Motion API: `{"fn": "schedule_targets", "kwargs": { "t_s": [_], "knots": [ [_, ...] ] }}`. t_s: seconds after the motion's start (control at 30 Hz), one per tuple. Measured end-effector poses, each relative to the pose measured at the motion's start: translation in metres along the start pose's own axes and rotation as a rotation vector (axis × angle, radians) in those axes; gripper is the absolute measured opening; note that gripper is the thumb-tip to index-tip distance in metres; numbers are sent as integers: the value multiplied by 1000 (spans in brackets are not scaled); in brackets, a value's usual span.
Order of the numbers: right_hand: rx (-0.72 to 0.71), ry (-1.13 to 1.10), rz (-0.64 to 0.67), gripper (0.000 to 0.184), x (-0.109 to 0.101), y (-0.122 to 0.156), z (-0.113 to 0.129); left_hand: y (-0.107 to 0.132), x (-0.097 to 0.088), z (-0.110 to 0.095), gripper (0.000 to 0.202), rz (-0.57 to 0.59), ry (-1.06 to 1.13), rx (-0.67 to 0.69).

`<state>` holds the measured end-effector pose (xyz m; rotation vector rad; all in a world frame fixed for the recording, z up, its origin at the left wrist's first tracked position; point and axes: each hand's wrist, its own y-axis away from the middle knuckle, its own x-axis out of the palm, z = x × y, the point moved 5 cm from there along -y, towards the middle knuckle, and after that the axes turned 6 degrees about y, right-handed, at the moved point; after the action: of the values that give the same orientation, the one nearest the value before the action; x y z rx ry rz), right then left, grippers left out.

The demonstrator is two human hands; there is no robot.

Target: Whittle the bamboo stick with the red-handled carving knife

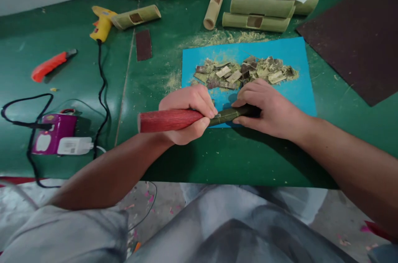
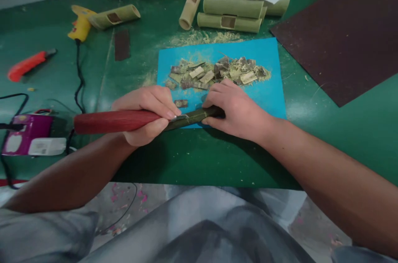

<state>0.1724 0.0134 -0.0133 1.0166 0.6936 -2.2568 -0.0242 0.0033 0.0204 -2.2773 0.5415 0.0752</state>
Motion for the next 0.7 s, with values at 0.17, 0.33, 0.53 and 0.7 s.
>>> {"fn": "schedule_targets", "kwargs": {
  "t_s": [0.17,0.33,0.53,0.7],
  "knots": [
    [9,7,4,14,-1,-1,0,3,-3,0,11,-39,-38,53],
    [-5,5,6,13,-2,-1,2,0,-1,-2,9,21,-96,5],
    [-12,-1,13,13,-2,-2,3,-3,3,-3,15,177,-137,-69],
    [0,7,24,15,-1,-1,1,-3,6,-1,16,211,-152,-87]
  ]
}}
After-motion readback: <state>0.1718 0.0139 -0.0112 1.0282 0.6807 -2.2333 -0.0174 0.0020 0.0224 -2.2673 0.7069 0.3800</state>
